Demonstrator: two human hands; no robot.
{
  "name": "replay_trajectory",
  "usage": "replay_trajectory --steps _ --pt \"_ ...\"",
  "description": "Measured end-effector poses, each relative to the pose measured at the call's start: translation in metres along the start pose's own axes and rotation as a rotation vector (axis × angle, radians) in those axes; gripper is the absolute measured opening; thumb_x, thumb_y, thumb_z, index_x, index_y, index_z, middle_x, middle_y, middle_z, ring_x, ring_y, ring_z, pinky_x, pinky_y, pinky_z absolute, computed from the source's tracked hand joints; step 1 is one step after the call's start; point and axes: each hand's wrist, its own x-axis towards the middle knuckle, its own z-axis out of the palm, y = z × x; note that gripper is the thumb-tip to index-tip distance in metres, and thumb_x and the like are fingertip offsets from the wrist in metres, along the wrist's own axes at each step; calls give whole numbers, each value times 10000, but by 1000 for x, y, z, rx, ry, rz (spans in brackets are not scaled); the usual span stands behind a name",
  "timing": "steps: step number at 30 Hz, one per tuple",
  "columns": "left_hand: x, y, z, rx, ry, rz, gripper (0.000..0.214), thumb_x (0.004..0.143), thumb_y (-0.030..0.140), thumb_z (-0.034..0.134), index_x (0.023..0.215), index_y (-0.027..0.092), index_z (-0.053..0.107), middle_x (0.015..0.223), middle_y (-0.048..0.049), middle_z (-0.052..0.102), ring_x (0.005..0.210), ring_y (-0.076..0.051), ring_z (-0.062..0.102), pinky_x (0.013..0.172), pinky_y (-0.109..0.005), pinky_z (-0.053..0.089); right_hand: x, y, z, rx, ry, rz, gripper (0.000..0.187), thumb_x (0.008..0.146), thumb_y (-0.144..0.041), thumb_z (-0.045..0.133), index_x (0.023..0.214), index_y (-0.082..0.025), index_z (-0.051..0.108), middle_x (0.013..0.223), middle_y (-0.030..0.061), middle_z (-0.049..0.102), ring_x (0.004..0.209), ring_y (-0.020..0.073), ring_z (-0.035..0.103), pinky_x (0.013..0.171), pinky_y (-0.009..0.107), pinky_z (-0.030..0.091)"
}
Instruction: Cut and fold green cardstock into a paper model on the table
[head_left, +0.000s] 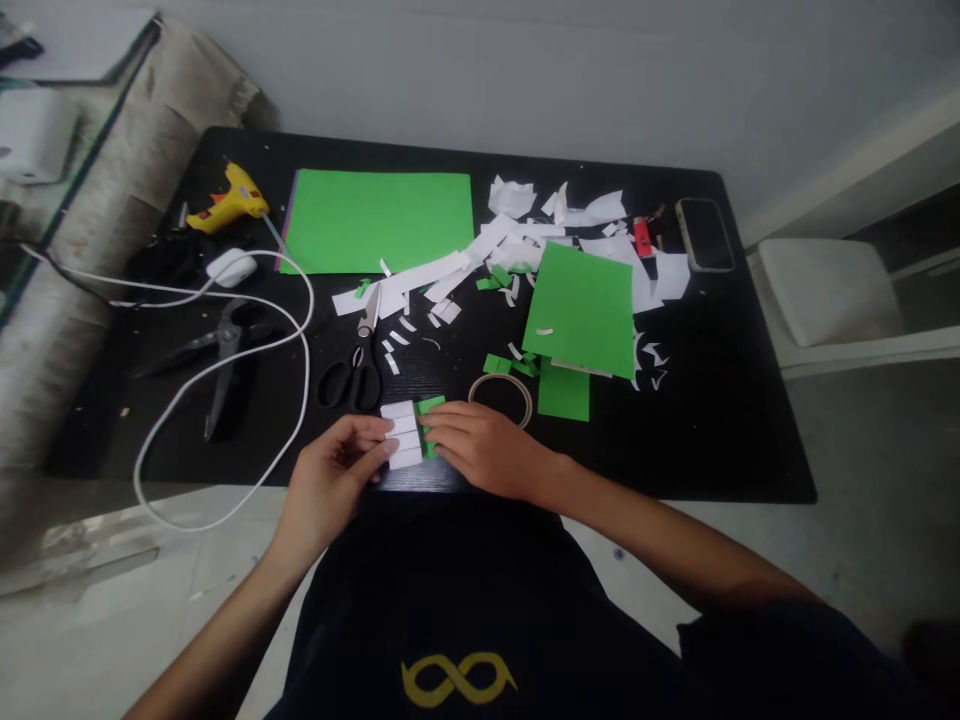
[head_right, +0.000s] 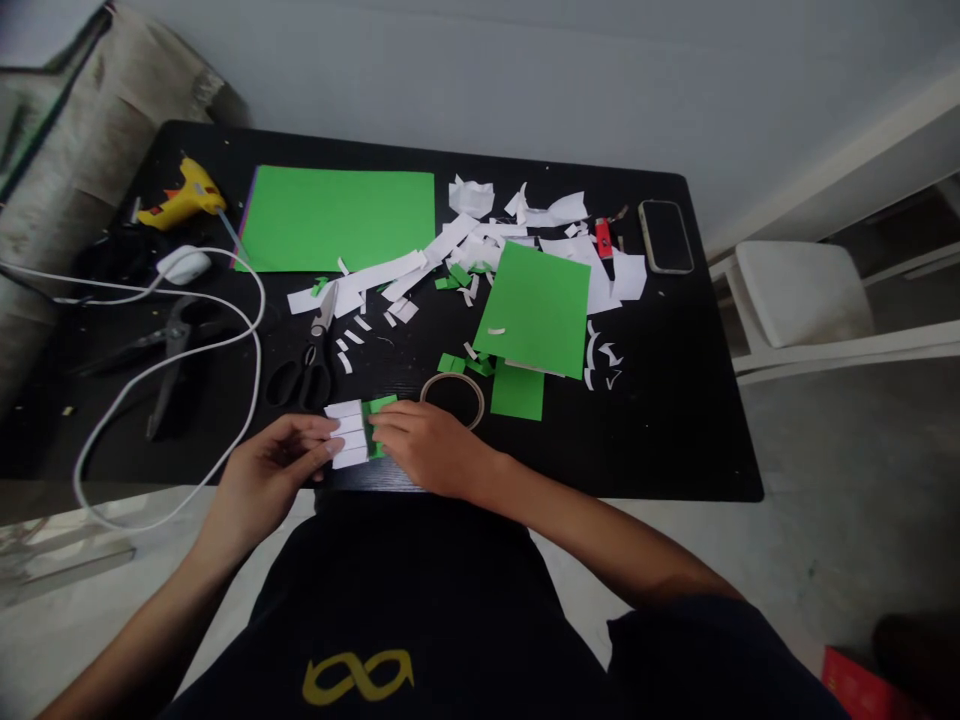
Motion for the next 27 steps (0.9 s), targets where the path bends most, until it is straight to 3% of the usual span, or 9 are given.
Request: replay_trajectory --steps 8,17,27 --pt "1 -2 4 14 1 -28 401 741 495 869 964 180 762 738 -7 692 607 -133 602 539 -239 521 -2 3 2 -75 28 -59 243 1074 -142 540 1055 -105 780 1246 144 780 1238 231 696 1133 410 562" --pt "0 -10 5 91 21 5 314 805 456 809 984 201 770 864 -28 745 616 -134 629 597 -273 555 0 0 -2 -48 24 -5 253 1065 -126 542 1011 -102 788 1166 138 750 1141 235 672 1052 383 583" --pt "4 -14 7 17 46 -13 365 763 430 854 996 195 701 853 -15 717 615 -127 634 563 -255 550 -1 1 0 -24 20 2 269 1080 -138 515 1012 -99 773 1145 147 733 1125 234 655 1040 397 578"
